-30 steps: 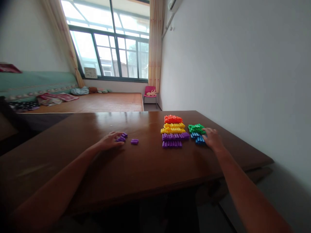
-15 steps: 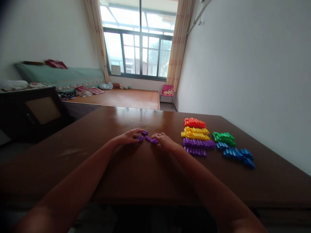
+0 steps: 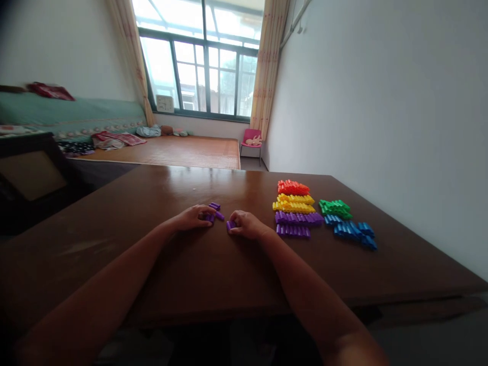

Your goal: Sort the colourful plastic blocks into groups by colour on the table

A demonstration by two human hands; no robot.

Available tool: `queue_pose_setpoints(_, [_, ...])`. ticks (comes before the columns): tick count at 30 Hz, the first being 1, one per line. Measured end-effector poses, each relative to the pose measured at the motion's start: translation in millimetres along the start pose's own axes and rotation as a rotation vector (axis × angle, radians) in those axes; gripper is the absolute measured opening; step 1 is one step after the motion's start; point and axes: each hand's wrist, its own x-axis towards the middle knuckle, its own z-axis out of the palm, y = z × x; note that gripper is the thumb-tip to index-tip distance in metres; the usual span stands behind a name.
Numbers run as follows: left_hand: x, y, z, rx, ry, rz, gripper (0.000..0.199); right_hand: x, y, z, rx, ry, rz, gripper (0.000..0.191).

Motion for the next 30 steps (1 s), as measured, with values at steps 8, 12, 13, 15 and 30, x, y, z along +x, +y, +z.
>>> queue_pose_setpoints(8, [-4, -16, -7.4, -0.209, -0.069, -0.027, 0.063, -81, 17, -68, -0.055, 0.183, 0.137, 0.022])
queue_pose_setpoints(12, [-3, -22, -8.1, -0.244, -0.103, -0.011, 0.059, -126, 55, -89, -0.193, 0.285, 0.315, 0.018])
queue_pose_setpoints(13, [-2, -22, -8.3, -0.237, -0.103, -0.01, 0.059, -131, 61, -90, -0.21, 0.291, 0.312, 0.018])
queue_pose_setpoints(15, [-2, -18, -9.0, -0.2, -0.077, -0.008, 0.058, -133, 65, -87, -0.241, 0.329, 0.266, 0.022])
queue_pose_setpoints(30, [-5, -13, -7.4, 0.087, 0.18, -0.14, 0.043, 27, -19, 11, -0.28, 0.141, -0.205, 0.035])
